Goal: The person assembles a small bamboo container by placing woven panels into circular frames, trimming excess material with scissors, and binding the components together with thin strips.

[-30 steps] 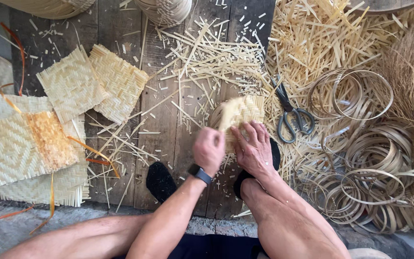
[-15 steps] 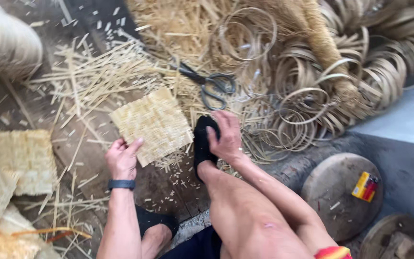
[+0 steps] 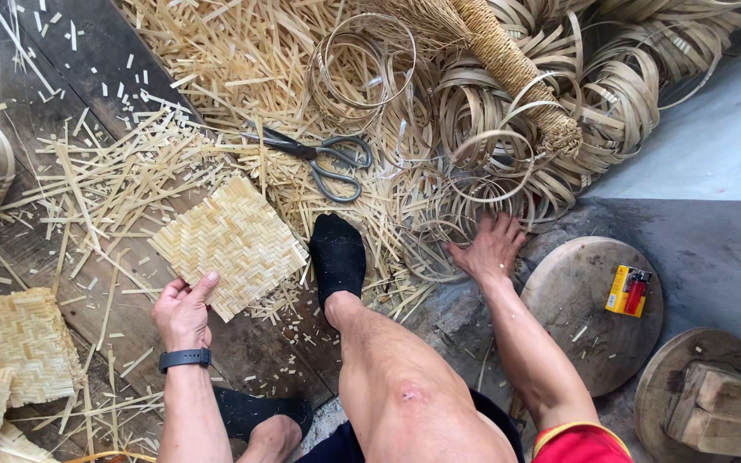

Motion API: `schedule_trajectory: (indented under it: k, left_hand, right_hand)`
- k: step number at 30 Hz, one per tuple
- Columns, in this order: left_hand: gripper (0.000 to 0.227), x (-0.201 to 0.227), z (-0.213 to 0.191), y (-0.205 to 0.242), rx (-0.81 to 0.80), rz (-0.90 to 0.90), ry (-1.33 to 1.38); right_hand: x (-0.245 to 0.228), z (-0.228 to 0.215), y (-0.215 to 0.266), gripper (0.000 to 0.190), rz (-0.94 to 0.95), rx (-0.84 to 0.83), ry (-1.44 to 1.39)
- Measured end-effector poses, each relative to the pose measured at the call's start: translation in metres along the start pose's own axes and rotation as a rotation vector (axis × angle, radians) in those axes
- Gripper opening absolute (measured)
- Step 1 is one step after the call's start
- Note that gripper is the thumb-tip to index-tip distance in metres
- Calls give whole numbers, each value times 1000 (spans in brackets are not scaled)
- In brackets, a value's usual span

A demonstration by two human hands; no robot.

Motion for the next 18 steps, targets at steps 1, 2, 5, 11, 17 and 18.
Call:
schedule_trajectory:
  k: [1,2,5,11,17,18]
  left_hand:
    - [42,0,0,-1,0,3,-5]
    - [42,0,0,-2,1,7,-9]
    - [42,0,-1,-2,8,5,-16]
    - [43,-1,-1,-3,3,4,-9]
    - [44,4,0,1,24,-4,-58]
    - [44,4,0,2,30,-10,-63]
  right_hand:
    - [1,3,-5,100,9,-12,15]
    - [-1,7,-9,102,17,-24,29]
    - [2,20,-17,82,66,-61,36]
    - [-1,-23,-5,56,32,82,-391]
    - [-20,-131,15,37,-60,276,-475]
    - [-24,-146,14,32,-61,290,-388]
Point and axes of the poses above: each hand's wrist, its own y-axis away from the middle knuckle, its own z-axis out of the palm, x = y × z, the point moved 9 cm from there along -y, towards the middle knuckle, and after that the axes turned 9 degrees about -z, right-handed, at the moved point
